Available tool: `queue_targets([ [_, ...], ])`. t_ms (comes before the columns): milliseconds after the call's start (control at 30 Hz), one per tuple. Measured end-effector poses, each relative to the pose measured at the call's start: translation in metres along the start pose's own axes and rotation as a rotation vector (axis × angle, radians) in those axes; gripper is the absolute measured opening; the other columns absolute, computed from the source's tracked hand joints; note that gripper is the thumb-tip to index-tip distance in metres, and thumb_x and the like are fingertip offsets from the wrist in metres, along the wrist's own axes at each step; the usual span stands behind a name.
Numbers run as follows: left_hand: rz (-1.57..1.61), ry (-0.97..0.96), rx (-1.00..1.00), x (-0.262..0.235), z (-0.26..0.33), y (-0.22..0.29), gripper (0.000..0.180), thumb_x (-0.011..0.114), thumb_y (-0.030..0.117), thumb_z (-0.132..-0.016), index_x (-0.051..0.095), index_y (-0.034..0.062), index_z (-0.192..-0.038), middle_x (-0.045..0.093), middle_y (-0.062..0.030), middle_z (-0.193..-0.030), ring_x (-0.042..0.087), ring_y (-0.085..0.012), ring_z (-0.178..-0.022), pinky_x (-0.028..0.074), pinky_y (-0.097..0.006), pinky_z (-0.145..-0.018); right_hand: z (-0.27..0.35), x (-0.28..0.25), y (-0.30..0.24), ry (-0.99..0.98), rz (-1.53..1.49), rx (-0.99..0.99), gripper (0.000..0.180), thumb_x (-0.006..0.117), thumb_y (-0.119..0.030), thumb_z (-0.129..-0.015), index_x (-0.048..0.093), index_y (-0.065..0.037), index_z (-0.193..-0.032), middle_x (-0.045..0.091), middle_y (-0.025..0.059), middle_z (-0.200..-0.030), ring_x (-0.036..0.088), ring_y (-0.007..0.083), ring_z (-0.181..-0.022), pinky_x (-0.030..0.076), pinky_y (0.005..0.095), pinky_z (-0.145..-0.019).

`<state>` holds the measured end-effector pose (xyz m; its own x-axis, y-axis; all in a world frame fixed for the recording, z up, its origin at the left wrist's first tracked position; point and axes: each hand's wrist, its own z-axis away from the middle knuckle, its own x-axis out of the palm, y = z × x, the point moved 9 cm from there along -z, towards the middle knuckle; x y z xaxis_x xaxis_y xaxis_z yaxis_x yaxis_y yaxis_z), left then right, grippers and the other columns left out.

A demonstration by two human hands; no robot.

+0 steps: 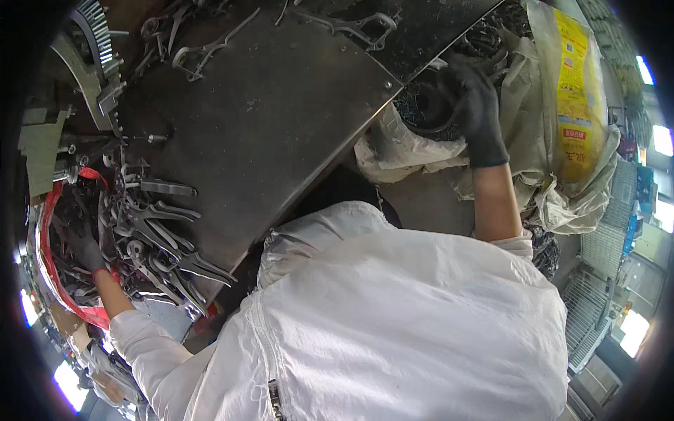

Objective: The person picks up metal components from a pile, aligns them under a machine press to join them, and places the assembled tools onto a separate pile or into a large white bag.

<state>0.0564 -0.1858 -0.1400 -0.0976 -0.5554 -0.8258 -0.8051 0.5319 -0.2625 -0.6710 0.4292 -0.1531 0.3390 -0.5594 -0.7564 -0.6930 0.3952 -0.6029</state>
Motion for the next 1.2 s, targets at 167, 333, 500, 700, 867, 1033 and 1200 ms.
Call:
queue_targets([
  [167, 0.240, 0.003, -0.113, -0.036, -0.006, -0.006, 0.082, 0.067, 0.014, -0.095, 0.023, 0.0060, -0.164, 0.046, -0.0238, -0.157, 0.048, -0.0379, -0.142, 0.034, -0.042, -0.121, 0.038, 0.043, 0.131, 0.174, -0.673, 0.587, 0.045, 0.065, -0.019, -0.099, 0.057, -0.005, -0.141, 0.063, 0.0179, -0.132, 0.062, 0.0330, -0.120, 0.052, 0.0444, -0.102],
  [333, 0.855, -0.346, -0.424, -0.027, 0.065, -0.070, 0.057, 0.064, 0.007, -0.097, 0.044, 0.0070, -0.150, 0.061, -0.0149, -0.140, 0.058, -0.0305, -0.130, 0.046, -0.038, -0.111, -0.027, 0.019, -0.033, 0.399, 0.363, 0.037, 0.046, 0.064, -0.011, -0.097, 0.054, -0.007, -0.142, 0.058, 0.0219, -0.140, 0.056, 0.0386, -0.130, 0.045, 0.0460, -0.110],
  [500, 2.163, -0.260, -1.095, -0.033, 0.107, 0.006, 0.032, 0.066, 0.009, -0.100, 0.063, 0.0088, -0.131, 0.070, -0.0050, -0.130, 0.065, -0.0242, -0.122, 0.053, -0.040, -0.108, -0.098, 0.125, -0.205, -0.007, 0.134, -0.604, 0.061, 0.066, 0.001, -0.090, 0.053, -0.014, -0.147, 0.046, 0.0169, -0.155, 0.048, 0.0357, -0.140, 0.045, 0.0458, -0.111],
  [700, 2.147, -0.025, -1.140, -0.081, 0.113, 0.122, 0.018, 0.065, 0.014, -0.102, 0.069, 0.0059, -0.117, 0.074, -0.0108, -0.114, 0.071, -0.0225, -0.109, 0.058, -0.044, -0.098, -0.174, 0.257, -0.247, -0.152, 0.527, -0.925, 0.058, 0.061, -0.010, -0.095, 0.053, -0.022, -0.151, 0.047, 0.0148, -0.154, 0.049, 0.0361, -0.139, 0.047, 0.0464, -0.110],
  [867, 1.926, 0.034, -1.043, -0.105, 0.095, 0.162, 0.016, 0.064, 0.012, -0.101, 0.069, 0.0055, -0.114, 0.074, -0.0101, -0.110, 0.072, -0.0183, -0.097, 0.060, -0.040, -0.086, -0.200, 0.317, -0.232, -0.443, 0.536, -0.884, 0.059, 0.058, -0.015, -0.097, 0.048, -0.025, -0.154, 0.053, 0.0137, -0.145, 0.058, 0.0360, -0.127, 0.051, 0.0458, -0.105],
  [1033, 2.042, -0.378, -0.836, -0.095, 0.045, 0.237, 0.019, 0.059, 0.024, -0.106, 0.063, 0.0068, -0.112, 0.061, -0.0018, -0.085, 0.054, -0.0088, -0.065, 0.048, -0.024, -0.058, -0.161, 0.312, -0.259, -0.532, 0.360, -0.752, 0.054, 0.059, -0.012, -0.096, 0.054, -0.021, -0.149, 0.060, 0.0141, -0.134, 0.065, 0.0366, -0.115, 0.054, 0.0448, -0.100],
  [1200, 2.758, -0.151, -0.929, -0.065, 0.030, 0.191, 0.026, 0.059, 0.034, -0.107, 0.064, 0.0099, -0.113, 0.056, 0.0015, -0.076, 0.045, -0.0068, -0.056, 0.041, -0.024, -0.051, -0.153, 0.296, -0.274, -0.529, -0.439, -0.370, 0.047, 0.063, -0.013, -0.095, 0.060, -0.016, -0.142, 0.059, 0.0162, -0.135, 0.065, 0.0398, -0.113, 0.054, 0.0442, -0.096],
])
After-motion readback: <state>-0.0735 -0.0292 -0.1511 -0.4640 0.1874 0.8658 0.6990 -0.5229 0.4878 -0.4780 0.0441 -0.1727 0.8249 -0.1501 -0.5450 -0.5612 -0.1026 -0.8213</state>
